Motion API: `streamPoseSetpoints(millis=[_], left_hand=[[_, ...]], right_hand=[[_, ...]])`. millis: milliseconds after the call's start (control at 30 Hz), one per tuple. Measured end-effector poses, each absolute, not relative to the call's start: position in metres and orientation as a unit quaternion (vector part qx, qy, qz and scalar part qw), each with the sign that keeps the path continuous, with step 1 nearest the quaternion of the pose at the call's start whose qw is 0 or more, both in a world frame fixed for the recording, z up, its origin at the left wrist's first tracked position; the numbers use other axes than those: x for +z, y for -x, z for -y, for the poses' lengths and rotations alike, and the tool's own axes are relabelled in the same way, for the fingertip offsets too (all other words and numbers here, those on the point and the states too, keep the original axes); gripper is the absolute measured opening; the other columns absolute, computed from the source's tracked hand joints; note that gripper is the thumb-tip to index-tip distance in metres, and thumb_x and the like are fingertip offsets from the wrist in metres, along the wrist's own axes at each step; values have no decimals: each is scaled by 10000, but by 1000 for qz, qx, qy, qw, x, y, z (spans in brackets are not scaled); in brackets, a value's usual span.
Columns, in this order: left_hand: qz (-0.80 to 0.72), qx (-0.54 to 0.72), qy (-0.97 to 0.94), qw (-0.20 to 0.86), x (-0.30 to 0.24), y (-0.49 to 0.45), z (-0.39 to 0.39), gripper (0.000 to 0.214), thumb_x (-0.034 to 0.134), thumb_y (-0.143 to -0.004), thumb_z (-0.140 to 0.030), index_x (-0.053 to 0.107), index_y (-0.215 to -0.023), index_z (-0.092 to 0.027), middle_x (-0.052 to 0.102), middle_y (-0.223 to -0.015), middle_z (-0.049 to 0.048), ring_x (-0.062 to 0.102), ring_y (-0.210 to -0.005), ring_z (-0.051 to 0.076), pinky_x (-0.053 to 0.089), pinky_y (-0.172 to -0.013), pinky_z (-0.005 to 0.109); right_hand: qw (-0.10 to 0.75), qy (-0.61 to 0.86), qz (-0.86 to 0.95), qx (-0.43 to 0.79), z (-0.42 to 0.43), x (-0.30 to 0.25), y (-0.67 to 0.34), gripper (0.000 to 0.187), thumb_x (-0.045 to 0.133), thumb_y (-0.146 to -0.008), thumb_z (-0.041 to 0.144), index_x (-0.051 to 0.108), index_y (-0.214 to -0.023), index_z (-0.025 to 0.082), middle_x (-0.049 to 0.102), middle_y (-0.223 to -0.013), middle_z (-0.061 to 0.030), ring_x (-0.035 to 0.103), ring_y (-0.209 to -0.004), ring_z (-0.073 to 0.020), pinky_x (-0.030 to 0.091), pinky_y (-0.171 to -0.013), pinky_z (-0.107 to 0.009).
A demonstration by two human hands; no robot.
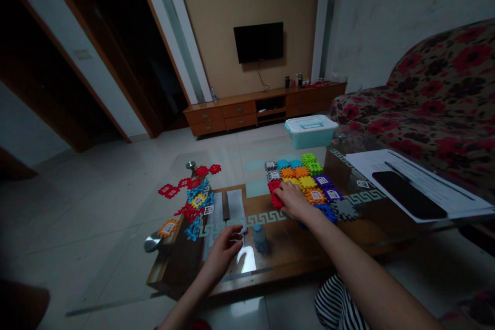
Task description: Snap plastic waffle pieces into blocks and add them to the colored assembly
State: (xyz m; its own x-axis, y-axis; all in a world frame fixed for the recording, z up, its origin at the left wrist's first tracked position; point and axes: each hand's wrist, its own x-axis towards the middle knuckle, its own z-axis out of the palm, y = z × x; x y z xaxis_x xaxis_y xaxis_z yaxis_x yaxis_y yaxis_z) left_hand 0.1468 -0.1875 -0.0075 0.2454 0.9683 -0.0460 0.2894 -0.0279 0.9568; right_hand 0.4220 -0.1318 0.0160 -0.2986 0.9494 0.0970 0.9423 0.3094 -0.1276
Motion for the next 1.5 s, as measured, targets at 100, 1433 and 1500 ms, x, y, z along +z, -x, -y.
streamPoseSetpoints(millis=[100, 1433, 1500], left_hand=[[-503, 349, -626, 483, -8, -147, 188, 324, 593, -684, -185, 623, -1005, -154, 597, -1057, 109, 603, -897, 196, 501, -839, 366], [-506, 355, -633, 466, -1, -150, 193, 309, 543, -711, -61, 623, -991, -168, 577, -1018, 69, 604, -902, 172, 504, -824, 327], [-504, 376, -643, 437, 7, -144, 186, 313, 522, -732, -68, 625, -1005, -180, 580, -1034, 68, 606, -922, 175, 508, -812, 323]], right_hand=[[90, 577, 811, 16, 134, 17, -421, 363, 748, -740, 245, 631, -1079, 188, 555, -1132, -117, 461, -1068, -291, 357, -885, -375], [106, 511, 846, 109, 156, 9, -328, 181, 484, -872, 125, 646, -936, 173, 608, -1012, -98, 568, -940, -221, 414, -752, -289], [107, 515, 843, 115, 158, 6, -318, 197, 468, -866, 115, 648, -924, 167, 609, -1012, -103, 571, -938, -227, 414, -754, -296]])
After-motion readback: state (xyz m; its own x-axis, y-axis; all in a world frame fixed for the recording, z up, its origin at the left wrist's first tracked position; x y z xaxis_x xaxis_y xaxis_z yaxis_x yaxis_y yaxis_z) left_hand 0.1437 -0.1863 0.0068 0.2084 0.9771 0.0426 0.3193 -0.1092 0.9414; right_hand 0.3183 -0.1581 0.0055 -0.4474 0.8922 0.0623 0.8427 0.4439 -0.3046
